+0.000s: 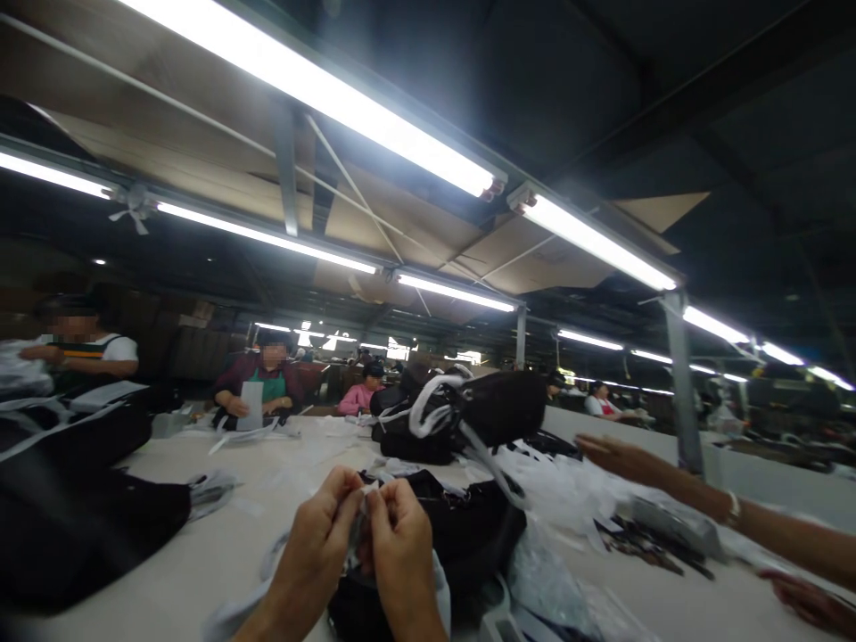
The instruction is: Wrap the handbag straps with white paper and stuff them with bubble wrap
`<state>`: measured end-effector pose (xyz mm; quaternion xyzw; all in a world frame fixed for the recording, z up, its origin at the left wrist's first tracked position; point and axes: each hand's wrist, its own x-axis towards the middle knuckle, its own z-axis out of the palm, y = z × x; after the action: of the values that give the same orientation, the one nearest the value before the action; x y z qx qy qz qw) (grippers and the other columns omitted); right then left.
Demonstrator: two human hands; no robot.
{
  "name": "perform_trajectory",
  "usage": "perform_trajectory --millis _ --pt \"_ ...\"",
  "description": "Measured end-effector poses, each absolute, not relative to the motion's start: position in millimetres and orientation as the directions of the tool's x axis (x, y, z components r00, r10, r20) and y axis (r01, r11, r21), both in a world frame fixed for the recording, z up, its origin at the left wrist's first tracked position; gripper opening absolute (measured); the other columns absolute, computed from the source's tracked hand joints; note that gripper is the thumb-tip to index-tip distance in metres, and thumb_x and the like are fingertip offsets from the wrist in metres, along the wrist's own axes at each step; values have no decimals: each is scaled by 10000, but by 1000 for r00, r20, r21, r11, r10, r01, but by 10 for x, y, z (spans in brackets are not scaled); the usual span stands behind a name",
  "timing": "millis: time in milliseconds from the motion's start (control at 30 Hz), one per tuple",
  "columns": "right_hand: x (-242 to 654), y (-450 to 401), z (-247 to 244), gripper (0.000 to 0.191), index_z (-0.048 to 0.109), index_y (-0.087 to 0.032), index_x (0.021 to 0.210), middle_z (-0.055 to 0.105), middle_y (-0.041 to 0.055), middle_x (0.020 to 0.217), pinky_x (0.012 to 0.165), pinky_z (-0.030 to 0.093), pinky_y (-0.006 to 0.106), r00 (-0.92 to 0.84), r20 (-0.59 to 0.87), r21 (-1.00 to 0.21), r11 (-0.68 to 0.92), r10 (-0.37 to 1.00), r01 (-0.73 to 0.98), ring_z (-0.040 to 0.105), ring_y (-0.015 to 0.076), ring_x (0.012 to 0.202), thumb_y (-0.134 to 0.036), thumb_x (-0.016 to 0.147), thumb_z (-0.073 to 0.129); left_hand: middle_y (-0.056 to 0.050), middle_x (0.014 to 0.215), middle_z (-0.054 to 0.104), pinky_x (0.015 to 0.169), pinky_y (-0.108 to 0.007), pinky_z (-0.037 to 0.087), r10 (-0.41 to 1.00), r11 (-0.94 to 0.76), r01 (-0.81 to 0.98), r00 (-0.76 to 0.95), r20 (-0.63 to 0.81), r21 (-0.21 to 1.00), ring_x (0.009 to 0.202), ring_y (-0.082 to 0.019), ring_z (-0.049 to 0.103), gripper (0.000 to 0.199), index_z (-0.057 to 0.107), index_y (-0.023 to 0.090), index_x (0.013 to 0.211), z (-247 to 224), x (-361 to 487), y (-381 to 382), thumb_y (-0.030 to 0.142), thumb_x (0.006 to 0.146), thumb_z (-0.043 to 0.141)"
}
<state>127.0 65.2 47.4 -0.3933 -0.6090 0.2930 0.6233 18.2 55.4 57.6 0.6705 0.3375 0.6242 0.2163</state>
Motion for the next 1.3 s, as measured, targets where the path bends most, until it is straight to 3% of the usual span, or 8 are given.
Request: perform_trajectory --millis 133,467,733,867,967,1167,1300 --pt "1309 640 473 520 491 -220 700 564 -38 574 438 511 261 1 479 -877 478 878 53 574 144 475 -685 694 724 18 655 536 594 -259 379 686 -711 242 34 727 660 617 -170 533 94 485 224 770 552 134 567 278 831 440" --pt "1309 654 435 419 524 -200 655 550 -43 495 351 363 207 97 490 -870 480 866 113 502 102 342 -579 755 674 33 631 496 560 -255 381 768 -630 178 -1 641 756 580 -161 495 211 483 219 790 486 122 662 385 885 395" --pt "1223 650 448 452 528 -202 631 518 -51 473 373 319 211 105 451 -892 449 886 46 461 86 356 -612 694 709 37 594 503 526 -234 361 717 -681 202 -13 697 704 534 -150 499 237 525 224 776 430 130 594 395 902 420" --pt "1262 584 518 504 537 -183 712 572 -33 591 433 396 195 -38 318 -945 314 947 -88 508 71 439 -657 652 699 30 568 535 509 -230 356 663 -721 263 -7 748 641 497 -148 517 232 540 228 787 343 107 590 361 926 409" --pt "1330 545 584 497 552 -158 793 649 12 673 529 486 204 -184 233 -971 217 955 -105 598 86 534 -600 644 724 11 609 602 526 -228 391 613 -765 266 20 790 587 521 -158 574 171 556 232 841 227 91 604 291 924 419" --pt "1347 605 665 491 428 -225 927 611 -82 543 419 470 206 -197 268 -962 271 943 -9 575 114 428 -506 653 724 19 607 601 513 -233 409 602 -770 286 30 798 570 500 -167 592 97 533 242 916 181 57 627 254 919 437" --pt "1371 612 772 527 471 -191 1081 654 -38 625 499 535 242 -280 233 -969 246 931 9 674 150 535 -557 729 611 13 664 640 549 -233 452 601 -755 343 23 799 559 564 -177 664 65 473 252 925 263 29 664 249 923 407"
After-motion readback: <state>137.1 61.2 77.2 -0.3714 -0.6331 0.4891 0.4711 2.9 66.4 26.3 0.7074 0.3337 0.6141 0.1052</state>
